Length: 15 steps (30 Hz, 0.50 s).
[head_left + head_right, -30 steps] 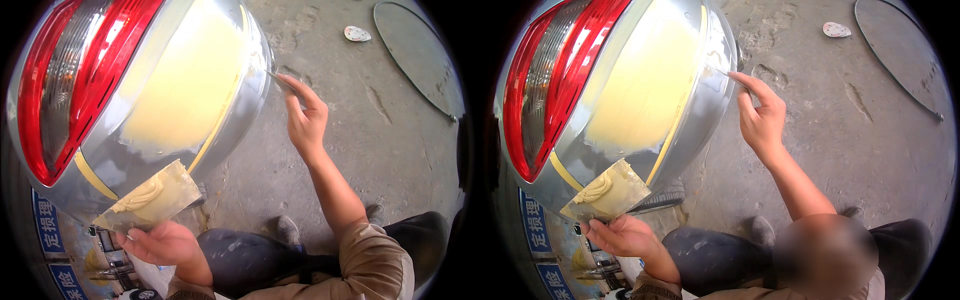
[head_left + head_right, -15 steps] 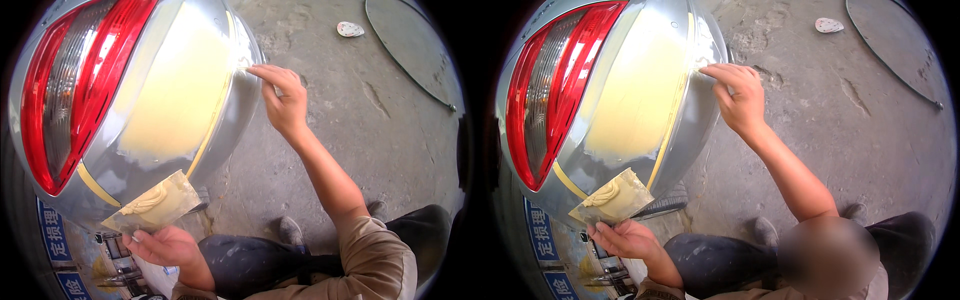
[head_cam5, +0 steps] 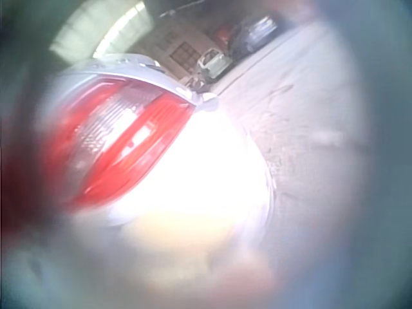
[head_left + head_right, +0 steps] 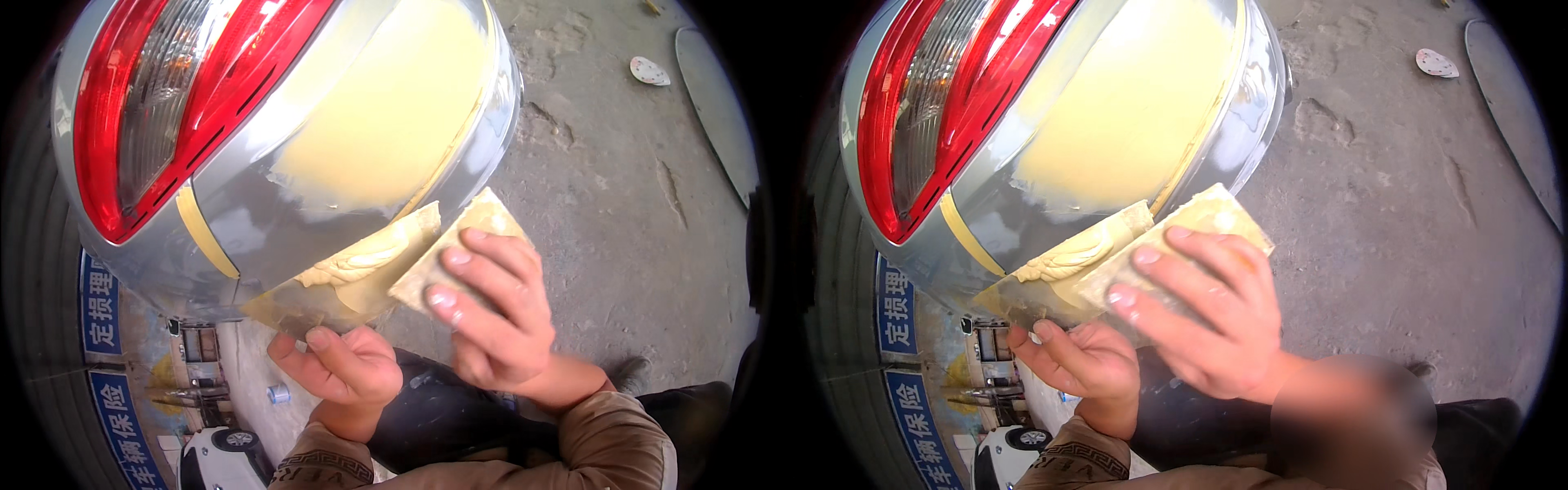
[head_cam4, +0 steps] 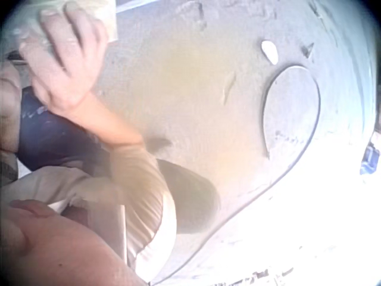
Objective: The person applies a yellowish body filler to the rear bumper of a silver car using a putty knife. They spread the filler over a taped-off area near the taillight, smoothing it with repeated strokes.
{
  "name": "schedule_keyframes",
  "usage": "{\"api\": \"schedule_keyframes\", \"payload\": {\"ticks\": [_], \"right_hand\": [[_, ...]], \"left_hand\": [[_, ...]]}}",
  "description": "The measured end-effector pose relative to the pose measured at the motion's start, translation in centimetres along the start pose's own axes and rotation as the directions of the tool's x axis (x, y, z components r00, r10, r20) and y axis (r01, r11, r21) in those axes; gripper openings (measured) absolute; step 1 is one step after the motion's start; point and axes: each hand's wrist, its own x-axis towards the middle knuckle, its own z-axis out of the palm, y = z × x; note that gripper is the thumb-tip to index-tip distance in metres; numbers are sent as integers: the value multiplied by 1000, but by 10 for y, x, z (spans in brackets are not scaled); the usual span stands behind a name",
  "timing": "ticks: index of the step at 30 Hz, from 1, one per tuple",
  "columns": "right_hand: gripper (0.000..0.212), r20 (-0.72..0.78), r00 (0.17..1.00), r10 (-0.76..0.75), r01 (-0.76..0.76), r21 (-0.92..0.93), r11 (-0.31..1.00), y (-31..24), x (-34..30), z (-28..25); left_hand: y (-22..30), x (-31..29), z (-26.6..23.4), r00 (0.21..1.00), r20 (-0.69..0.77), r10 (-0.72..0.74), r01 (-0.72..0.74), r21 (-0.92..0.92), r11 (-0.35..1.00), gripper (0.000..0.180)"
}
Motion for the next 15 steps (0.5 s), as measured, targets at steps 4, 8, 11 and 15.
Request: {"api": "schedule_keyframes", "payload": {"ticks": [4,8,11,15], "right_hand": [[34,63,998,-14,12,29,1000,-11,0,-3],[32,17,994,109,-110,67,992,-24,-4,15],[32,63,994,92,-96,69,993,-8,-10,13],[31,40,979,202,-205,139,969,45,-10,-8]], "left_hand": [[12,-13,5,988,4,-152,151,118,982,32],[-9,-36,-53,938,331,101,-302,639,707,34],[27,-19,4,907,-147,-395,401,10,916,38],[8,16,3,947,-270,173,5,551,834,45]]}}
